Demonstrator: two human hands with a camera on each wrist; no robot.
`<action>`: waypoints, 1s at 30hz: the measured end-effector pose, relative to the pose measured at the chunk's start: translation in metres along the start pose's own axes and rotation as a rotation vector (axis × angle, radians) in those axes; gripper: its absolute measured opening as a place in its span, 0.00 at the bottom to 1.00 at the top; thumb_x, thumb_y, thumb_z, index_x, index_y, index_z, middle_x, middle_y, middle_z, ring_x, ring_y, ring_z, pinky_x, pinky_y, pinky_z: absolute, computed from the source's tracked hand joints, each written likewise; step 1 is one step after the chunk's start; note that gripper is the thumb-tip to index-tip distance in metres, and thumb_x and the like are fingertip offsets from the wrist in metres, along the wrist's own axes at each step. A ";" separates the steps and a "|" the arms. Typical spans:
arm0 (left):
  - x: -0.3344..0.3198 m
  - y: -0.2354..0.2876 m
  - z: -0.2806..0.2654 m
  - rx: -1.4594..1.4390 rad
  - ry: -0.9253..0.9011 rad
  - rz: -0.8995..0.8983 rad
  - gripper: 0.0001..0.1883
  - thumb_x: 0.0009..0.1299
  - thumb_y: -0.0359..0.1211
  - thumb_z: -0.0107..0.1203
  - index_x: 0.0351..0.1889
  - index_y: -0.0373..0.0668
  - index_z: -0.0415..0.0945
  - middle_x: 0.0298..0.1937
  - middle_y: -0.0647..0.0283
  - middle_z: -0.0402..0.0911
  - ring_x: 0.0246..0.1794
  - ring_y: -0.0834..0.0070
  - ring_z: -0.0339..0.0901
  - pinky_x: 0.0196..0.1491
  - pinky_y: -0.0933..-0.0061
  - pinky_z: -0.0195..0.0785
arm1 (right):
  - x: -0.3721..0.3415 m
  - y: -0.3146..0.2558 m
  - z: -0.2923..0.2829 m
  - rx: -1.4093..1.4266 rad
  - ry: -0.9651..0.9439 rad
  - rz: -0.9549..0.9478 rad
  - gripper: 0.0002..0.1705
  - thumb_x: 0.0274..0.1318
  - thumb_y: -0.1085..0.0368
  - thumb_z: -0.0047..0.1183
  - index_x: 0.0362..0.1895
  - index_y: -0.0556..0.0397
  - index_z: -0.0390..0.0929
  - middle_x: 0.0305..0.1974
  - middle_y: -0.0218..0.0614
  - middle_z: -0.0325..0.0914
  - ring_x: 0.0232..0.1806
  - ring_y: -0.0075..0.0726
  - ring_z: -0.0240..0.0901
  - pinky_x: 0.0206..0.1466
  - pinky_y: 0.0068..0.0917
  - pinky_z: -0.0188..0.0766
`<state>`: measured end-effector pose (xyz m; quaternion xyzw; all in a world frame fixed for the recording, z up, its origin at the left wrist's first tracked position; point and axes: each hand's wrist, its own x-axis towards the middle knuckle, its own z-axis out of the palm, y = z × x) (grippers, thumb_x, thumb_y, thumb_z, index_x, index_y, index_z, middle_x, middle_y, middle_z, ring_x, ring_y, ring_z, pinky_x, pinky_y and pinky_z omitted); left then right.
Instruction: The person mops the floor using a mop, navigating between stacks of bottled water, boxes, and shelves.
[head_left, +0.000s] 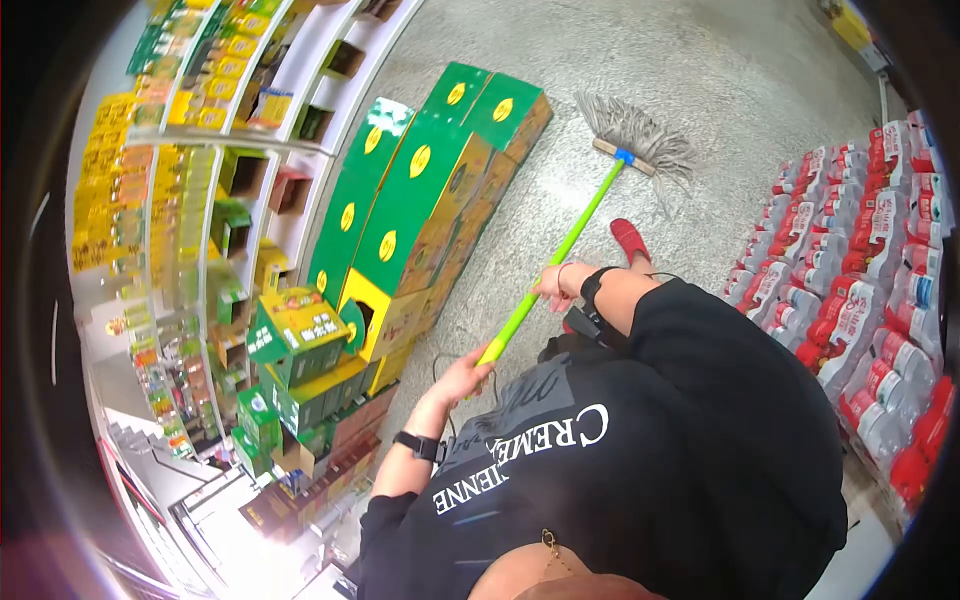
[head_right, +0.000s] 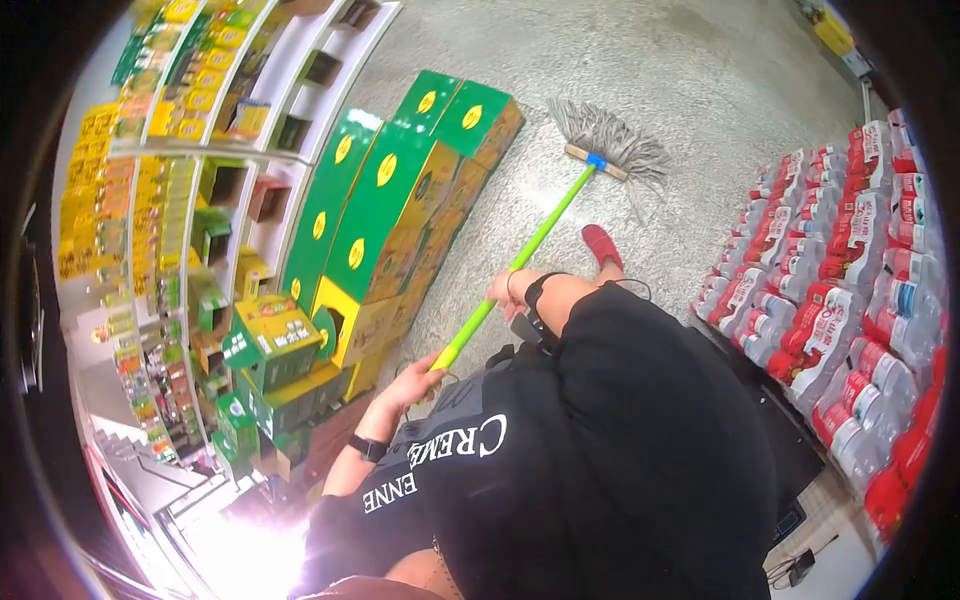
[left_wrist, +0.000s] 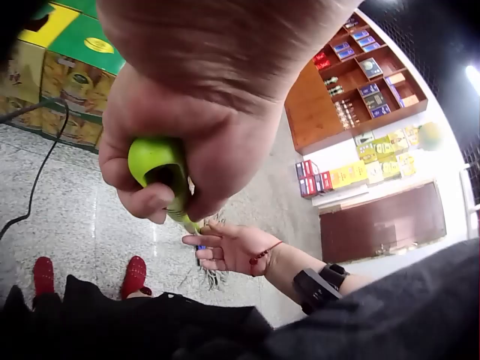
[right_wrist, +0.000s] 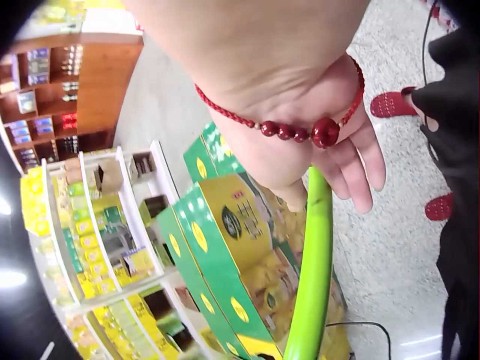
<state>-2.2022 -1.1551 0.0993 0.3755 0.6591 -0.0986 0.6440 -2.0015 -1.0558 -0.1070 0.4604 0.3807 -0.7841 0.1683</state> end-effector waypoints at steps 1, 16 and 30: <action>-0.015 -0.024 0.001 -0.012 0.009 -0.003 0.26 0.65 0.36 0.48 0.62 0.47 0.58 0.25 0.70 0.67 0.20 0.84 0.62 0.19 0.81 0.58 | -0.001 -0.002 0.024 -0.013 -0.008 0.000 0.26 0.56 0.53 0.40 0.49 0.65 0.65 0.46 0.47 0.72 0.26 0.39 0.77 0.24 0.37 0.73; -0.084 -0.157 0.015 -0.219 0.042 0.021 0.27 0.64 0.38 0.48 0.62 0.49 0.58 0.24 0.71 0.67 0.20 0.86 0.60 0.20 0.83 0.54 | 0.016 0.000 0.117 -0.230 -0.303 0.008 0.35 0.55 0.50 0.39 0.60 0.63 0.54 0.54 0.50 0.65 0.37 0.45 0.76 0.38 0.41 0.72; 0.072 0.142 -0.019 -0.058 -0.057 0.055 0.22 0.66 0.34 0.45 0.58 0.42 0.61 0.22 0.69 0.66 0.14 0.84 0.61 0.16 0.84 0.55 | -0.018 -0.016 -0.154 0.221 0.221 -0.135 0.25 0.54 0.49 0.41 0.36 0.63 0.71 0.31 0.44 0.76 0.23 0.37 0.77 0.19 0.32 0.73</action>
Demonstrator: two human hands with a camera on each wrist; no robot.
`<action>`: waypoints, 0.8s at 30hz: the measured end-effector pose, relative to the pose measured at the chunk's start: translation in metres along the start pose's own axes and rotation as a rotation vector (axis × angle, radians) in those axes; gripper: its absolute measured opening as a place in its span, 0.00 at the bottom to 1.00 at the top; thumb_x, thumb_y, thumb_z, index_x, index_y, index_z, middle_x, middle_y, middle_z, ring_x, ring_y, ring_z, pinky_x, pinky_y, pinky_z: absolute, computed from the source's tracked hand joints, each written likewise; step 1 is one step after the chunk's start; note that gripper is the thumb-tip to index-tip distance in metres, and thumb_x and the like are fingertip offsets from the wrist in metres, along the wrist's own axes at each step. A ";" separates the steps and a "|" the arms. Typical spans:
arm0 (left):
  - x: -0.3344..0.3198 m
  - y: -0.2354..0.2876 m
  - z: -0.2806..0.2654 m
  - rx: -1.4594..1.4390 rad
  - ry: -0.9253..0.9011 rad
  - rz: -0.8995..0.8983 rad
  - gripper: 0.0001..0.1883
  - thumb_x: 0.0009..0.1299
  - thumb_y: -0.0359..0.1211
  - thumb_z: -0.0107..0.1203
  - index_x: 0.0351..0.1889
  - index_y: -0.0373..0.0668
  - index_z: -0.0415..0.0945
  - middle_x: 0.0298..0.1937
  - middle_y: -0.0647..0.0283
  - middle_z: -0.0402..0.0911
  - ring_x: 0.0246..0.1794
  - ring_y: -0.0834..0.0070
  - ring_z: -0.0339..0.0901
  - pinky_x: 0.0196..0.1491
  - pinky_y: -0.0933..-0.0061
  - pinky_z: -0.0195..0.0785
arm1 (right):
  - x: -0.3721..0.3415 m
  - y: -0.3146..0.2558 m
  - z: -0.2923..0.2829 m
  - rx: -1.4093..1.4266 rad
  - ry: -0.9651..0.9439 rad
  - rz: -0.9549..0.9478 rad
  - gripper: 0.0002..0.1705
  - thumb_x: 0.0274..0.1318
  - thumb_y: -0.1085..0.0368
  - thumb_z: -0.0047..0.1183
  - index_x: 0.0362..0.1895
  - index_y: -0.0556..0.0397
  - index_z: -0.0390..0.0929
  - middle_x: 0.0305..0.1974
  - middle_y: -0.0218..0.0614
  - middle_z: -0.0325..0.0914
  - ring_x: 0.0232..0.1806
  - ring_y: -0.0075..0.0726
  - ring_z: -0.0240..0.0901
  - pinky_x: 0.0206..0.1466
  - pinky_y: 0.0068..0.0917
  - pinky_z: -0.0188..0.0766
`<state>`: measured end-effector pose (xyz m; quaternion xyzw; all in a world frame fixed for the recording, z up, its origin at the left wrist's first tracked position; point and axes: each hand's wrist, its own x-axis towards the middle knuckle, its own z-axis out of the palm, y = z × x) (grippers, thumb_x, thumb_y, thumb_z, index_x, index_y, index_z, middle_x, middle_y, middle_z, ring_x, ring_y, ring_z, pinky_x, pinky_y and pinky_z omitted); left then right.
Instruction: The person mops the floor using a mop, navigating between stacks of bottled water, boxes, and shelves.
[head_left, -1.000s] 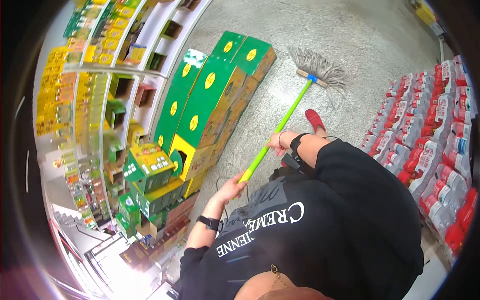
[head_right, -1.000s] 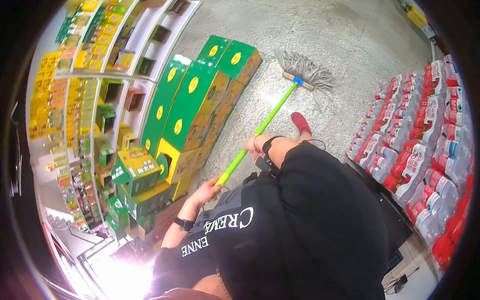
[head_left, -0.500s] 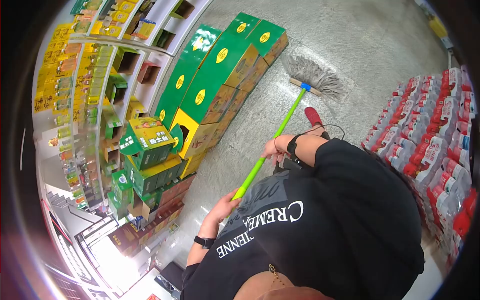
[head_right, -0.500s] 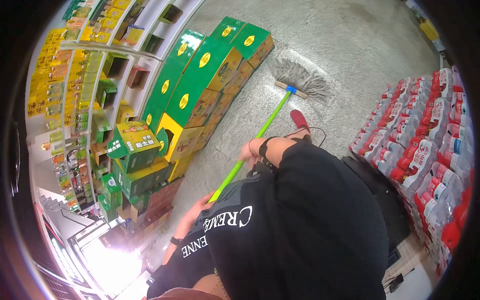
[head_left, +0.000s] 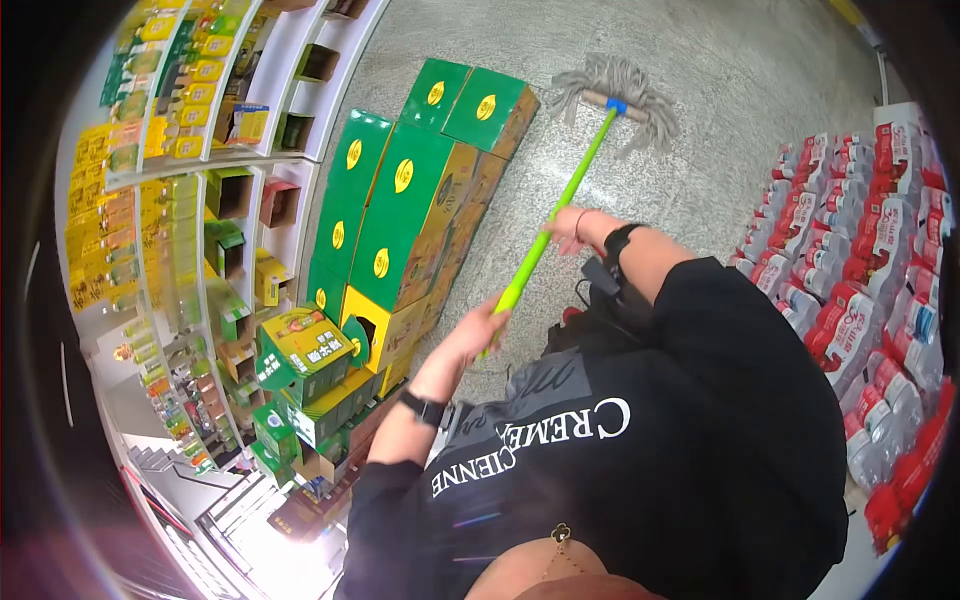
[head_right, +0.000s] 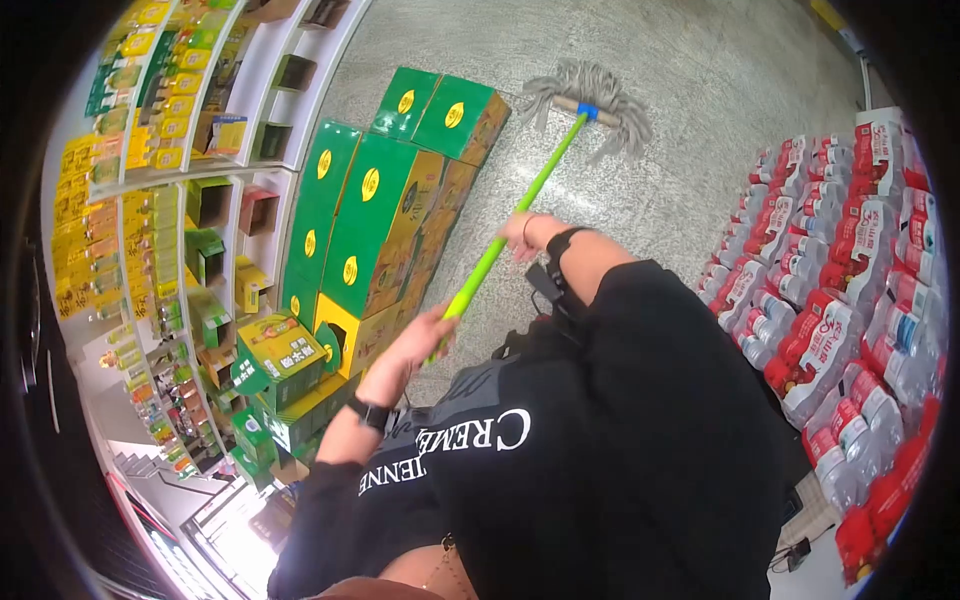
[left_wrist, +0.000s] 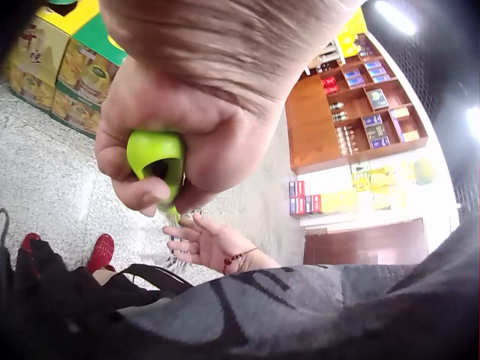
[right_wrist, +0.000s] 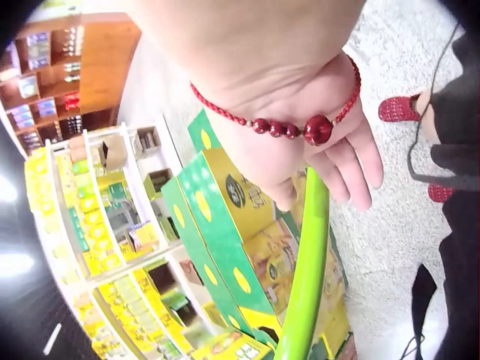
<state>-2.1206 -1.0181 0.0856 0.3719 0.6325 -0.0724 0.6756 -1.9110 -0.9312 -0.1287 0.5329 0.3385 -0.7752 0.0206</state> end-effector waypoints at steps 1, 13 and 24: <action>0.019 0.026 0.000 0.013 -0.005 0.029 0.21 0.66 0.34 0.45 0.58 0.42 0.61 0.22 0.69 0.66 0.14 0.84 0.61 0.16 0.83 0.54 | 0.007 -0.007 -0.028 0.023 0.044 -0.003 0.24 0.54 0.50 0.41 0.36 0.63 0.71 0.29 0.44 0.76 0.23 0.38 0.77 0.19 0.33 0.73; 0.130 0.212 0.022 0.003 -0.054 0.157 0.17 0.67 0.36 0.44 0.51 0.40 0.65 0.22 0.67 0.67 0.12 0.83 0.61 0.16 0.82 0.54 | -0.001 -0.081 -0.182 0.450 0.565 -0.067 0.12 0.53 0.61 0.41 0.31 0.59 0.69 0.25 0.45 0.73 0.18 0.39 0.73 0.13 0.31 0.67; 0.063 0.052 -0.024 0.079 -0.037 0.130 0.20 0.67 0.36 0.43 0.57 0.42 0.62 0.24 0.68 0.67 0.15 0.83 0.60 0.17 0.83 0.56 | 0.021 -0.044 -0.018 0.125 0.468 0.065 0.17 0.54 0.56 0.44 0.43 0.53 0.62 0.25 0.42 0.73 0.16 0.38 0.72 0.10 0.32 0.65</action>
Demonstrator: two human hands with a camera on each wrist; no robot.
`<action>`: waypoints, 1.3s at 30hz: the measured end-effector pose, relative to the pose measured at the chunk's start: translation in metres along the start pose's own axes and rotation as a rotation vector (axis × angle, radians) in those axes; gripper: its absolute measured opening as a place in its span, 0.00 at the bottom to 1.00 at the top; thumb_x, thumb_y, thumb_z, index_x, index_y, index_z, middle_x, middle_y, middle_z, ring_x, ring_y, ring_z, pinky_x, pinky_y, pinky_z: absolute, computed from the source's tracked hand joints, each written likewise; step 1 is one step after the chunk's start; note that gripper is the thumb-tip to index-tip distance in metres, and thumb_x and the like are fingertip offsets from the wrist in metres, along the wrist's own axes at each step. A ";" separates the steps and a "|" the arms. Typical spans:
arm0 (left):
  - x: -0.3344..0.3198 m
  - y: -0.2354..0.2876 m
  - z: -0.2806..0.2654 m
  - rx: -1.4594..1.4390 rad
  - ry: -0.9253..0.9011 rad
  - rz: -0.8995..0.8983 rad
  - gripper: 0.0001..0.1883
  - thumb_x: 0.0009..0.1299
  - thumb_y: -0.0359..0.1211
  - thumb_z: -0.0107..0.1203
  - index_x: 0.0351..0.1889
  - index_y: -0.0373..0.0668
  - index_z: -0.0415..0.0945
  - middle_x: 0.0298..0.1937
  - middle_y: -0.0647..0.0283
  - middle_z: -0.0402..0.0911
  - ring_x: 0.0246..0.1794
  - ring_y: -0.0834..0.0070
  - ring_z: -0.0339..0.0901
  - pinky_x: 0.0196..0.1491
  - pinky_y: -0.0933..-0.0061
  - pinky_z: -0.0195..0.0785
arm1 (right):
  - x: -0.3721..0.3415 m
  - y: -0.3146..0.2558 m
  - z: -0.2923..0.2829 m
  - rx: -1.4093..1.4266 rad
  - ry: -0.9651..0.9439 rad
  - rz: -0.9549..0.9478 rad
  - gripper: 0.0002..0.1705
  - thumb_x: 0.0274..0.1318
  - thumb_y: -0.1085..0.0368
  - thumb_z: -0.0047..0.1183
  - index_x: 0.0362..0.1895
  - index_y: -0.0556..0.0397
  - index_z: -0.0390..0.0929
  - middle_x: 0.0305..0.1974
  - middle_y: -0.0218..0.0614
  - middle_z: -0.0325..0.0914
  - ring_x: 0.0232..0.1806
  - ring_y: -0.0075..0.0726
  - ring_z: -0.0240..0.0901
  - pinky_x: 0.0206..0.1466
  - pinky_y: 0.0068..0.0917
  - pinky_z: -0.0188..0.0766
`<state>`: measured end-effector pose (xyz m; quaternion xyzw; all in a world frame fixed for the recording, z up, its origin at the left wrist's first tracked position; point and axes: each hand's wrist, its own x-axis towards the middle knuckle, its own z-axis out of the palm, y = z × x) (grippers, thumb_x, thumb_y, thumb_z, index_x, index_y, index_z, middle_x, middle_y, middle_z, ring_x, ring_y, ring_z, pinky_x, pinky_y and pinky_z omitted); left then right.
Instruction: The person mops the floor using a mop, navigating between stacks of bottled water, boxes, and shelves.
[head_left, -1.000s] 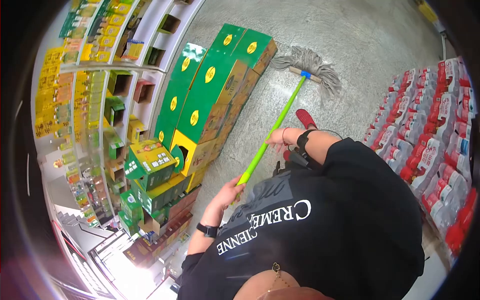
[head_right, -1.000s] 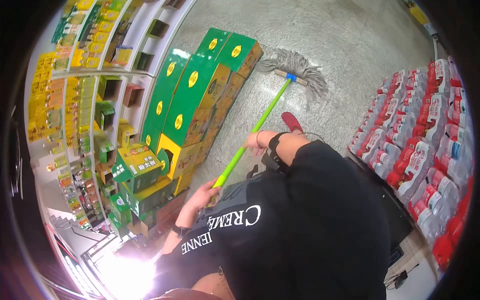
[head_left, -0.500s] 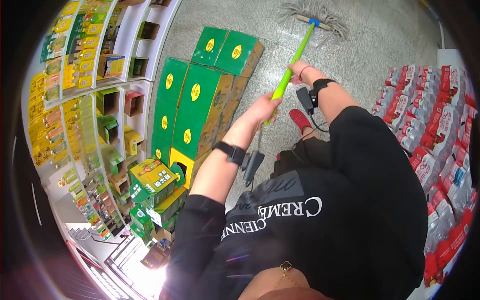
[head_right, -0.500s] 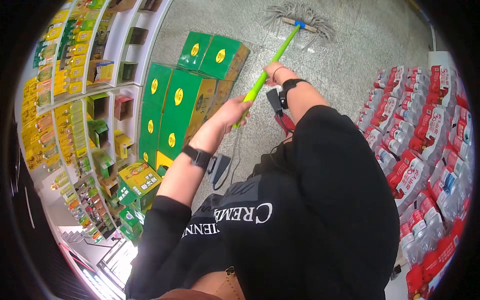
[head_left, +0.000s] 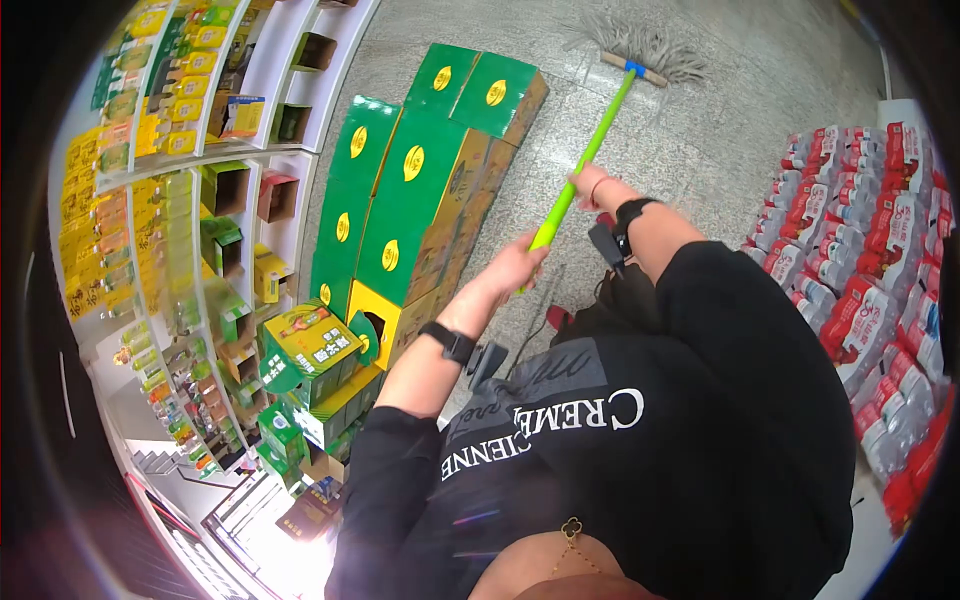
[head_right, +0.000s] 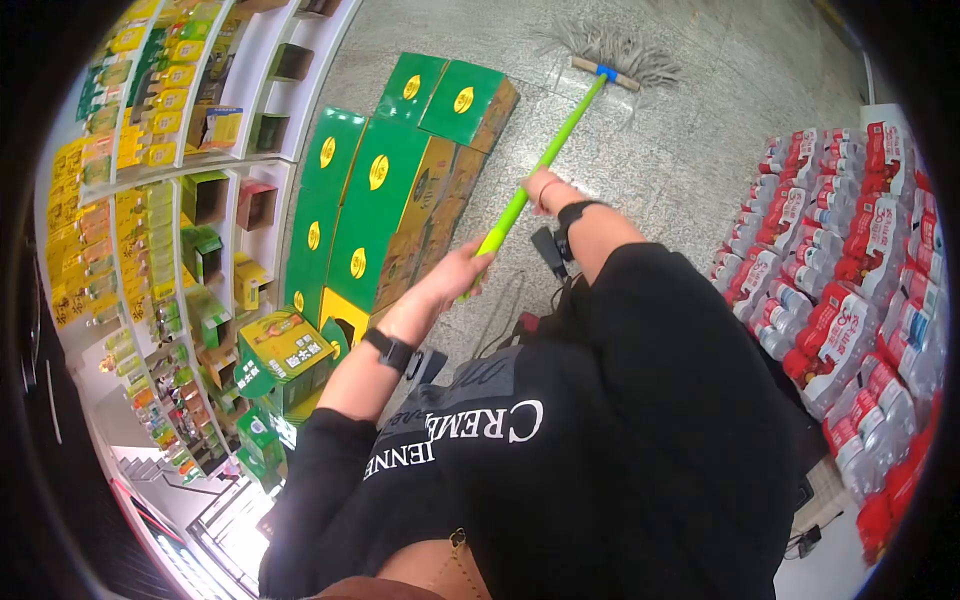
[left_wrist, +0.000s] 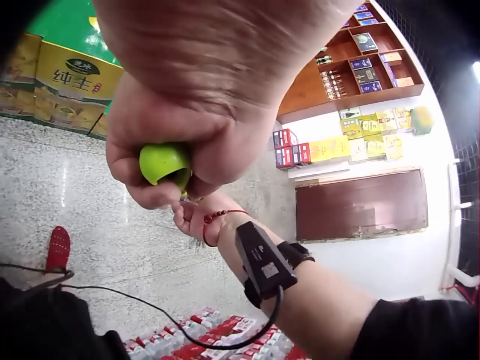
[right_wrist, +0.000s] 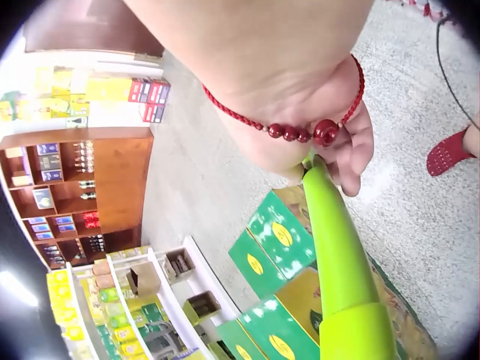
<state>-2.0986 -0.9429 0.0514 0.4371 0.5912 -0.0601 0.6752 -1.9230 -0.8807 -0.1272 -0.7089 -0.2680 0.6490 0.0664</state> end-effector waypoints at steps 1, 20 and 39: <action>-0.021 -0.023 -0.004 0.004 -0.002 -0.016 0.20 0.67 0.35 0.43 0.57 0.42 0.61 0.24 0.68 0.66 0.15 0.83 0.60 0.18 0.83 0.56 | -0.018 0.005 0.023 -0.071 -0.030 0.004 0.17 0.54 0.55 0.44 0.41 0.54 0.64 0.23 0.42 0.72 0.15 0.37 0.72 0.11 0.32 0.65; -0.331 -0.427 -0.020 -0.304 0.092 -0.031 0.28 0.63 0.35 0.50 0.61 0.37 0.57 0.57 0.56 0.66 0.56 0.73 0.62 0.58 0.77 0.50 | -0.168 0.131 0.381 -0.808 -0.939 0.141 0.28 0.56 0.49 0.41 0.48 0.61 0.67 0.39 0.46 0.74 0.25 0.38 0.73 0.29 0.35 0.74; -0.136 -0.159 -0.077 -0.006 -0.052 -0.049 0.23 0.66 0.35 0.45 0.59 0.43 0.60 0.22 0.70 0.64 0.17 0.84 0.61 0.16 0.83 0.55 | -0.071 0.033 0.161 -0.038 -0.375 0.080 0.27 0.55 0.47 0.42 0.46 0.58 0.68 0.42 0.43 0.73 0.29 0.39 0.76 0.28 0.32 0.74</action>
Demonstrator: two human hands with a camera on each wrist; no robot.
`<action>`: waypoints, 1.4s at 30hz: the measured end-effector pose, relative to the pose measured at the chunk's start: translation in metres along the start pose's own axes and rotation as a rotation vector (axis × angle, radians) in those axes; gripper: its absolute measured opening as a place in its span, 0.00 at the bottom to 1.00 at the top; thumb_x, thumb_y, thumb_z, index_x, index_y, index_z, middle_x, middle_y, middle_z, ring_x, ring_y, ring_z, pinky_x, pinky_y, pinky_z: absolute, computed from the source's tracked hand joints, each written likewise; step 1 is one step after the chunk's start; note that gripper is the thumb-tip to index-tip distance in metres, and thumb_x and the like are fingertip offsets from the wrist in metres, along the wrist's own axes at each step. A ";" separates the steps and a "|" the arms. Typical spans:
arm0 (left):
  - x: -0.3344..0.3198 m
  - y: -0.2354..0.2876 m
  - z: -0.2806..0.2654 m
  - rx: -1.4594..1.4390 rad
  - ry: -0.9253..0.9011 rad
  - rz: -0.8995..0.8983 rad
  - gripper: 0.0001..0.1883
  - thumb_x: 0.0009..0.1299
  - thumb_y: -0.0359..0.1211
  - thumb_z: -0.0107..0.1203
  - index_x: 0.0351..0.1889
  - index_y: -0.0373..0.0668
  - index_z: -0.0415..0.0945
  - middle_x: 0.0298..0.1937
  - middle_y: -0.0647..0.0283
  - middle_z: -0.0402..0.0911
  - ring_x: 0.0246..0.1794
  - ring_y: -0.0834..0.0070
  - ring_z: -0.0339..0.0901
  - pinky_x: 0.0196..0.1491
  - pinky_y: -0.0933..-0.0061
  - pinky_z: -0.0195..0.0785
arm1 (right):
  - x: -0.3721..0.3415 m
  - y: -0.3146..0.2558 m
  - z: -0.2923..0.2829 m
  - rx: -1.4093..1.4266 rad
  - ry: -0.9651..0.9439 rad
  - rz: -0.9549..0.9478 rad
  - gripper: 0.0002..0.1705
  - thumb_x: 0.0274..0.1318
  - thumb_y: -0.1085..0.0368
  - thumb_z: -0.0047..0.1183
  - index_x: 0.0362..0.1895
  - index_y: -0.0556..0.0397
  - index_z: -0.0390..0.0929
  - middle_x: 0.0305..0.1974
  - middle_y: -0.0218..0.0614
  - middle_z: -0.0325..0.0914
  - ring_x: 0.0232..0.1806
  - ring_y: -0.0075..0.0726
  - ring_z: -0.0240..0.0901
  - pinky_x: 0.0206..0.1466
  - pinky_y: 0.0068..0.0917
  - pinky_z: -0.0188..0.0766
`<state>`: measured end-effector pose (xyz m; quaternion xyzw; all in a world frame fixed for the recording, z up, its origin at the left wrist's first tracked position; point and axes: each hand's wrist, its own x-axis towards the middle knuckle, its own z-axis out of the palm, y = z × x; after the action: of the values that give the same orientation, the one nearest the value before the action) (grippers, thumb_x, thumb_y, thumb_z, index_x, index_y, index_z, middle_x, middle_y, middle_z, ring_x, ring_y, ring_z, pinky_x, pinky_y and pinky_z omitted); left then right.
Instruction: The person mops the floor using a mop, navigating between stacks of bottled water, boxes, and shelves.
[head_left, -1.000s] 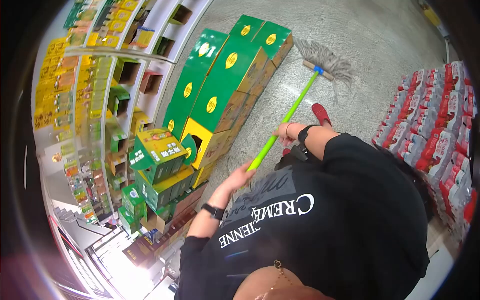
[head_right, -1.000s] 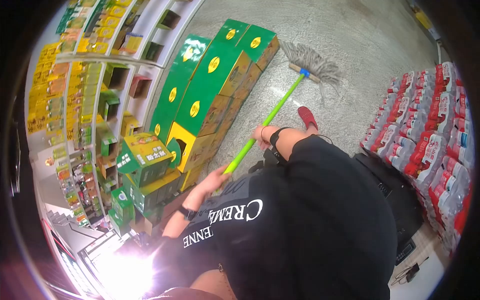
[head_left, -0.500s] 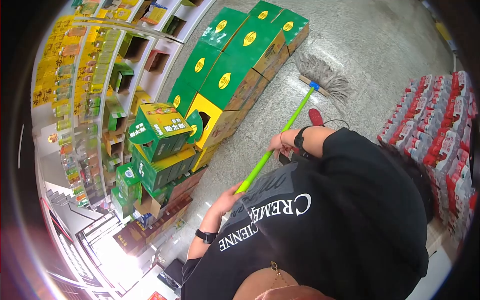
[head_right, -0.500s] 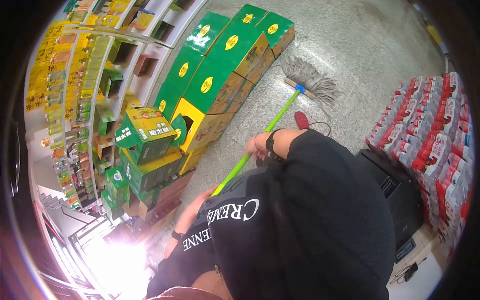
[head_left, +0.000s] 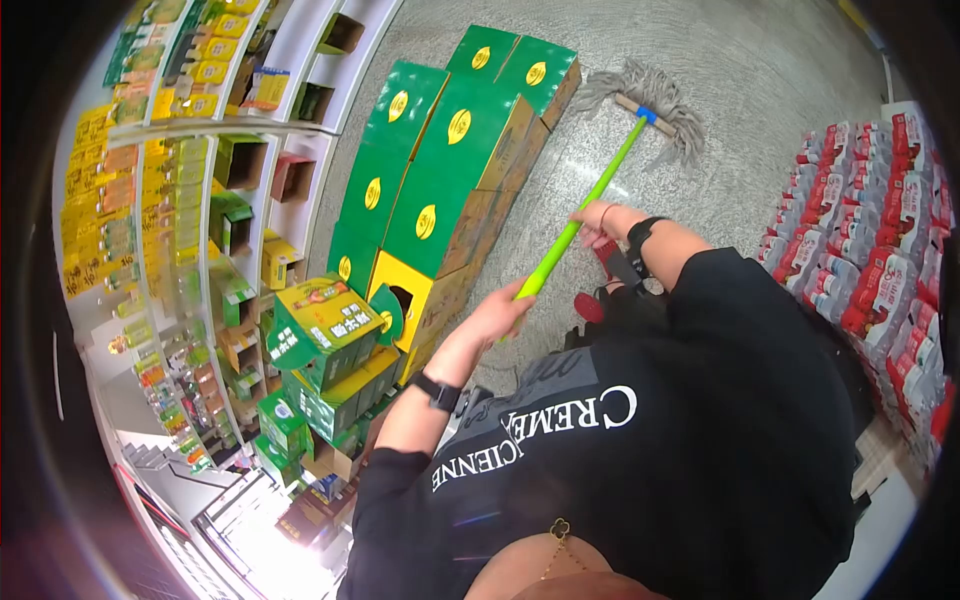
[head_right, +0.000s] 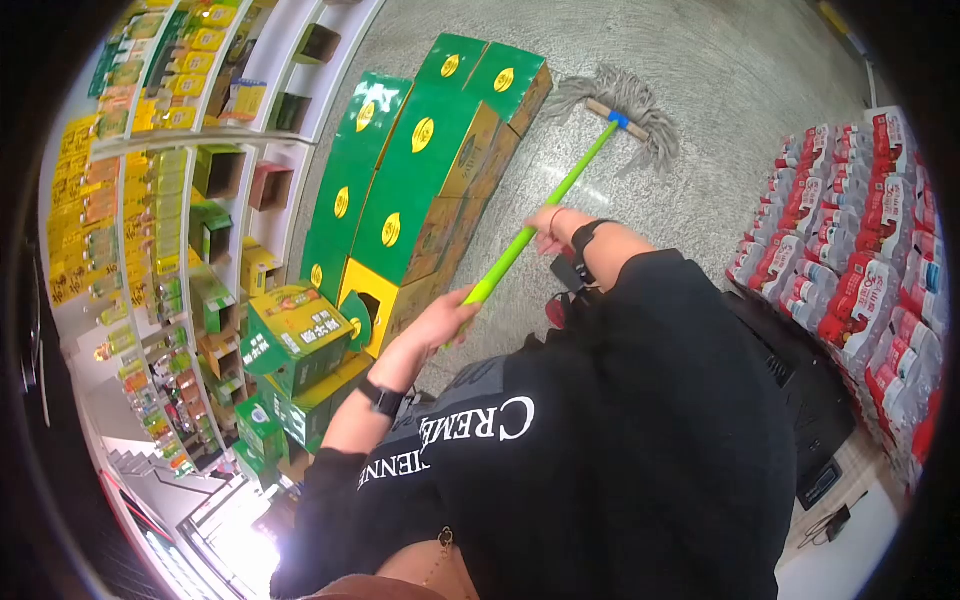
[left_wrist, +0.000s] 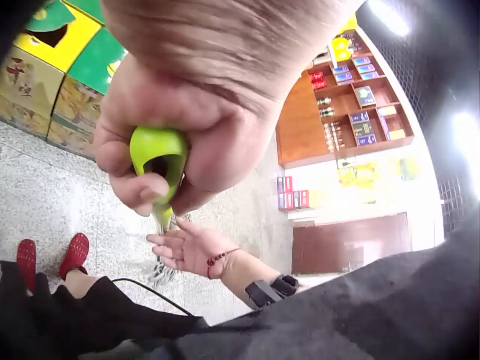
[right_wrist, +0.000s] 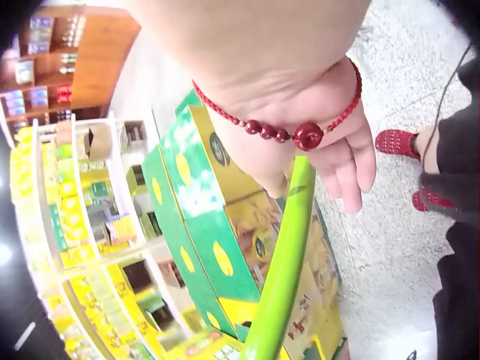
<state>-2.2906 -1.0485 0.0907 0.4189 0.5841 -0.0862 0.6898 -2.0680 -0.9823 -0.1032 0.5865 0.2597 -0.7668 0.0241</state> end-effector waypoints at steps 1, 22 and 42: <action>0.016 0.023 0.000 -0.007 -0.011 0.003 0.23 0.66 0.35 0.45 0.59 0.42 0.61 0.22 0.70 0.64 0.16 0.84 0.61 0.16 0.83 0.55 | -0.007 -0.011 -0.022 0.014 0.052 -0.024 0.25 0.55 0.47 0.42 0.42 0.58 0.70 0.39 0.42 0.75 0.26 0.37 0.76 0.27 0.31 0.74; 0.019 0.005 -0.032 0.033 -0.065 0.060 0.22 0.64 0.37 0.49 0.55 0.42 0.64 0.26 0.70 0.66 0.19 0.84 0.61 0.18 0.83 0.56 | 0.032 -0.015 0.013 -0.030 0.240 -0.016 0.20 0.54 0.50 0.45 0.32 0.56 0.72 0.26 0.37 0.73 0.17 0.32 0.69 0.18 0.30 0.69; -0.276 -0.454 -0.046 -0.677 0.018 -0.061 0.27 0.66 0.36 0.48 0.62 0.40 0.57 0.55 0.60 0.68 0.53 0.77 0.66 0.54 0.80 0.58 | 0.021 0.094 0.452 -0.583 -0.547 0.306 0.32 0.56 0.43 0.39 0.47 0.63 0.69 0.37 0.45 0.75 0.30 0.36 0.74 0.33 0.32 0.72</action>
<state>-2.6838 -1.4077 0.1176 0.1492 0.5981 0.0957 0.7816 -2.4435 -1.2502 -0.0772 0.3619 0.3597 -0.7762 0.3704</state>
